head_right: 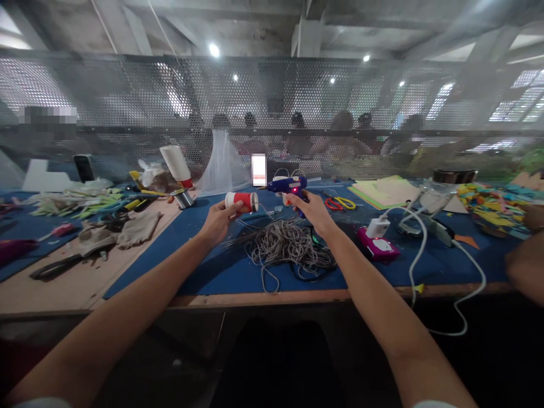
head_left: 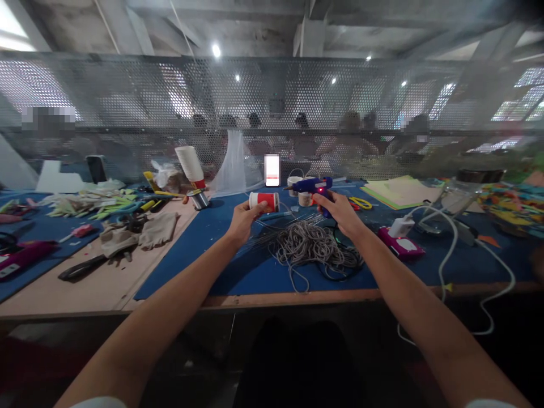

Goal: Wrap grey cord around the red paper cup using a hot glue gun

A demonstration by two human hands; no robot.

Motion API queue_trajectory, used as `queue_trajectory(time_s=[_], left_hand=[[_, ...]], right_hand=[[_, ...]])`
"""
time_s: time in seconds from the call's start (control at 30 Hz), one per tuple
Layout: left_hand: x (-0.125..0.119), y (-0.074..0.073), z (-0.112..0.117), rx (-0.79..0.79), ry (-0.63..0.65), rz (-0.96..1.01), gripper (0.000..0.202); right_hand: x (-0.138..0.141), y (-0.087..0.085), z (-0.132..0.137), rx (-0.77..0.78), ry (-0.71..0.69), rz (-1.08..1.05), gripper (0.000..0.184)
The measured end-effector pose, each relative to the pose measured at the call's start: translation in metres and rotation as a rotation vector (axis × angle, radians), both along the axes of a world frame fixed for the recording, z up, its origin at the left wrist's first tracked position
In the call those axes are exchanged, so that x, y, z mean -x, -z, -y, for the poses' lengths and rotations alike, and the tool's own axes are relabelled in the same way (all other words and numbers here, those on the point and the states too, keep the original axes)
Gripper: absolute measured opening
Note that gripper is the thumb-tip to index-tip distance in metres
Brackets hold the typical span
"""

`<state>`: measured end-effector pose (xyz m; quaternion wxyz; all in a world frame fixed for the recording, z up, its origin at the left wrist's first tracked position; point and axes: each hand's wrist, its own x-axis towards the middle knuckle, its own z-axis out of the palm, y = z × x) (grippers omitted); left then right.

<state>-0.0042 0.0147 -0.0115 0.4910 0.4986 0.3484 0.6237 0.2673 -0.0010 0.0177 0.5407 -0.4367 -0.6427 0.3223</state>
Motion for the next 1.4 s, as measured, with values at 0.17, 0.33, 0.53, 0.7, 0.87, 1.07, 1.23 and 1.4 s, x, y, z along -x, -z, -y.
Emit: queue_trajectory(time_s=[0.17, 0.33, 0.53, 0.7, 0.87, 1.07, 1.23, 1.4], left_hand=[[0.0, 0.0, -0.001, 0.03, 0.017, 0.019, 0.037], [-0.001, -0.004, 0.005, 0.069, 0.034, 0.035, 0.037], [0.001, -0.008, 0.006, 0.148, 0.131, 0.15, 0.03], [0.004, -0.01, 0.004, 0.215, 0.224, 0.259, 0.022], [0.004, -0.01, 0.003, 0.212, 0.21, 0.262, 0.021], [0.002, -0.008, 0.004, 0.153, 0.178, 0.199, 0.031], [0.0, -0.006, 0.006, 0.11, 0.148, 0.131, 0.036], [-0.002, -0.005, 0.006, 0.066, 0.114, 0.063, 0.04]], right_hand=[[-0.009, 0.007, -0.01, 0.048, 0.075, 0.107, 0.046], [-0.004, 0.01, -0.008, 0.033, 0.023, 0.125, 0.044], [-0.01, 0.013, -0.012, 0.031, 0.049, 0.251, 0.05], [-0.03, 0.013, -0.019, 0.129, 0.18, 0.568, 0.057], [-0.04, 0.015, -0.024, 0.285, 0.324, 0.949, 0.052], [-0.043, 0.028, -0.03, 0.363, 0.468, 1.071, 0.049], [-0.039, 0.036, -0.033, 0.058, 0.554, 0.932, 0.032], [0.006, 0.019, -0.024, -0.142, 0.025, 0.47, 0.035]])
